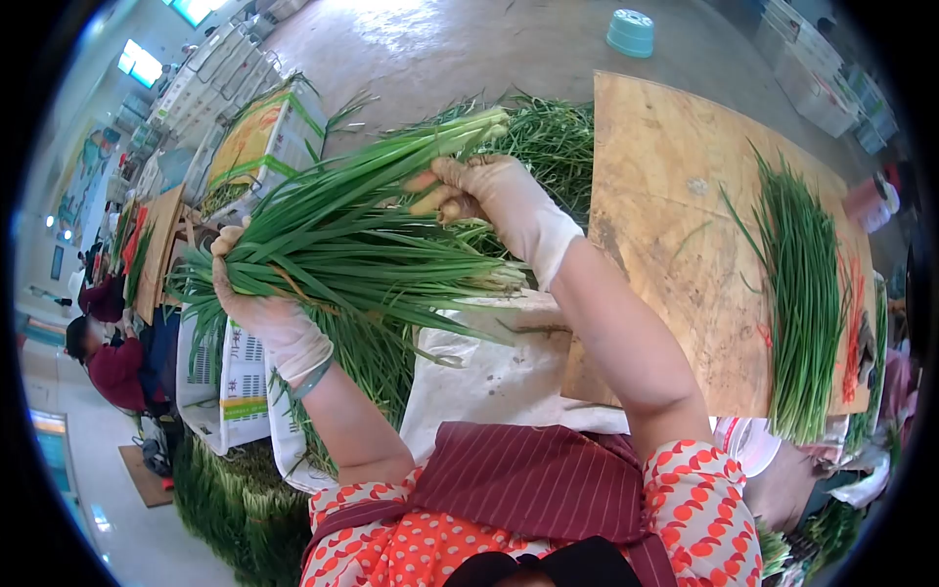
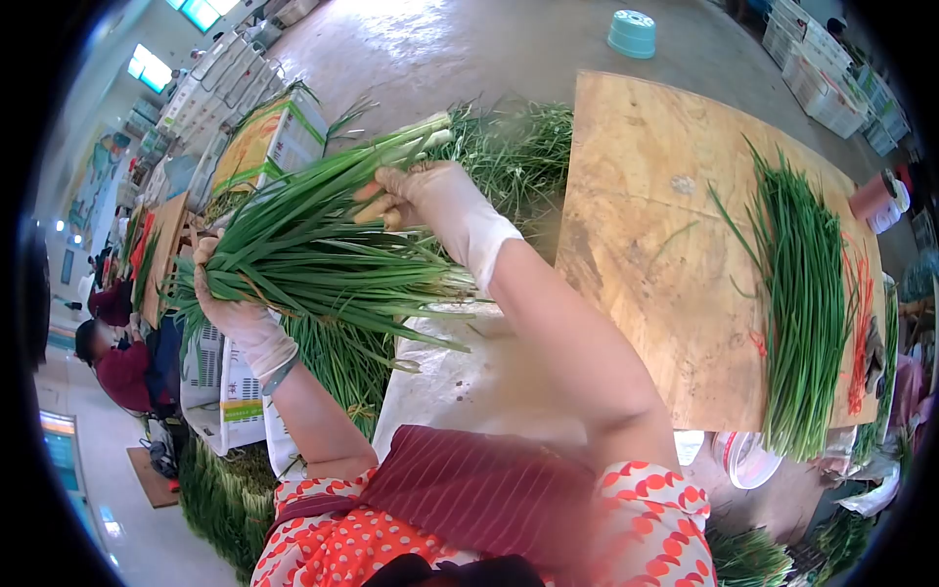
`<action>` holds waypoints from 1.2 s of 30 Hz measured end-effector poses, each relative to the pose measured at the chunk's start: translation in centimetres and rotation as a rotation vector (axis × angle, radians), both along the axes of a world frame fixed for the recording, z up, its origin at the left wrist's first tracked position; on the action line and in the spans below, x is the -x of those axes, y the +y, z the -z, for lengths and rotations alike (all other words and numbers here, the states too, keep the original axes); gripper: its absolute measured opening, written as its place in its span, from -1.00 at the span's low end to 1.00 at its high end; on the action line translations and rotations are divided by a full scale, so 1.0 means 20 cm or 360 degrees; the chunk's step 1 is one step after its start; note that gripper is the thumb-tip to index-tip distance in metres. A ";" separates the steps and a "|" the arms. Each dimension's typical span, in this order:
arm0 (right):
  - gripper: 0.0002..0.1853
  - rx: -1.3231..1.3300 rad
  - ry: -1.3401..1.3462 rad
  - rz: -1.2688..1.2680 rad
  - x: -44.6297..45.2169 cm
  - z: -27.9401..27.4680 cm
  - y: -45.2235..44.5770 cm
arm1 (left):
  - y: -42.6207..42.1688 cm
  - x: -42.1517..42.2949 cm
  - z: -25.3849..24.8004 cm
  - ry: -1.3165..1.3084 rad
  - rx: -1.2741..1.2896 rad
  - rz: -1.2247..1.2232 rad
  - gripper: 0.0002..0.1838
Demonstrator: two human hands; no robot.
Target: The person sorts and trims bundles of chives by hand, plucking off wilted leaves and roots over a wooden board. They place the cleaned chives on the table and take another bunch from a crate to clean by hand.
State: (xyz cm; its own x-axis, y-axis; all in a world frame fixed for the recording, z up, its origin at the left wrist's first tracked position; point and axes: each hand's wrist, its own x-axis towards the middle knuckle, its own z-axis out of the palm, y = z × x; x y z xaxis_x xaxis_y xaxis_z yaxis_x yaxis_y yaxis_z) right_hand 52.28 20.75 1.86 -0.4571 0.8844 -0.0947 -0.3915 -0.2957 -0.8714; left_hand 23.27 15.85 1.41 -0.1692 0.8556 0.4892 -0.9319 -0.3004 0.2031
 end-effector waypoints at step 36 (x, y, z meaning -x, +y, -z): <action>-0.75 -0.0647 -0.0309 0.0415 -0.18 0.01 -0.03 | -0.07 0.08 -0.01 0.0181 0.0237 -0.0240 -0.74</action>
